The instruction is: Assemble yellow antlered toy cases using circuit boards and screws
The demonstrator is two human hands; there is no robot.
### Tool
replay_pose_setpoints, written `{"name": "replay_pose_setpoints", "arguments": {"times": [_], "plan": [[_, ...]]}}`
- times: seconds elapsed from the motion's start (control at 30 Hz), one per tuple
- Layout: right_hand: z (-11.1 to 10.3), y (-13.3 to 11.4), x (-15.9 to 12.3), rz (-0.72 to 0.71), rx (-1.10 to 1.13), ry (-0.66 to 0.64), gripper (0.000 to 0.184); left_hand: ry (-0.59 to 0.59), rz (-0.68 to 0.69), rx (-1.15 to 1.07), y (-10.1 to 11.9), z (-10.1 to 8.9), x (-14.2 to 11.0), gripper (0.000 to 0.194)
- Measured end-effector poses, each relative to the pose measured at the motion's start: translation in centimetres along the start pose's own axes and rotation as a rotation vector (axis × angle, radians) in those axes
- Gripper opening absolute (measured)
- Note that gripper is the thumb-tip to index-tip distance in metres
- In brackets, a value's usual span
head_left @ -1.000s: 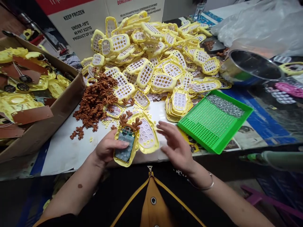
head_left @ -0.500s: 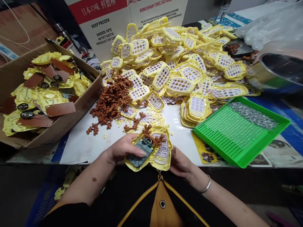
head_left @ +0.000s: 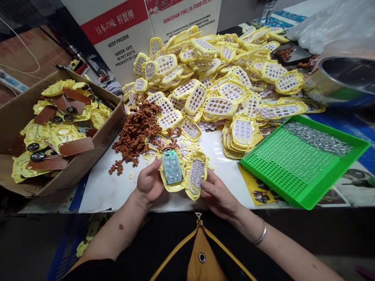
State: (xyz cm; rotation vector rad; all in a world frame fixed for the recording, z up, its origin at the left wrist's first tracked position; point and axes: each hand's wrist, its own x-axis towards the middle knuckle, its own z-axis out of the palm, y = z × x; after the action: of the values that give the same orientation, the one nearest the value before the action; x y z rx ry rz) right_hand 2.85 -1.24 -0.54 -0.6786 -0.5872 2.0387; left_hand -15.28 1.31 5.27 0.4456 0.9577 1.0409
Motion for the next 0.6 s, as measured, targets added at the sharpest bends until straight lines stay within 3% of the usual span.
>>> {"name": "replay_pose_setpoints", "arguments": {"times": [0.2,0.37,0.5,0.6], "plan": [[0.3,0.0,0.2,0.008,0.014,-0.017,0.06,-0.013,-0.032,0.014,-0.3,0.6,0.1,0.06],[0.9,-0.2,0.3,0.021,-0.013,-0.011,0.059,0.076,0.004,0.121,-0.8,0.8,0.4,0.058],[1.6,0.6,0.9,0.011,-0.04,0.024,0.062,0.127,0.211,0.212,-2.1,0.9,0.6,0.051],[1.8,1.5,1.4,-0.026,-0.05,0.048,0.066,0.09,0.264,0.376,-3.0,0.9,0.6,0.053]]}}
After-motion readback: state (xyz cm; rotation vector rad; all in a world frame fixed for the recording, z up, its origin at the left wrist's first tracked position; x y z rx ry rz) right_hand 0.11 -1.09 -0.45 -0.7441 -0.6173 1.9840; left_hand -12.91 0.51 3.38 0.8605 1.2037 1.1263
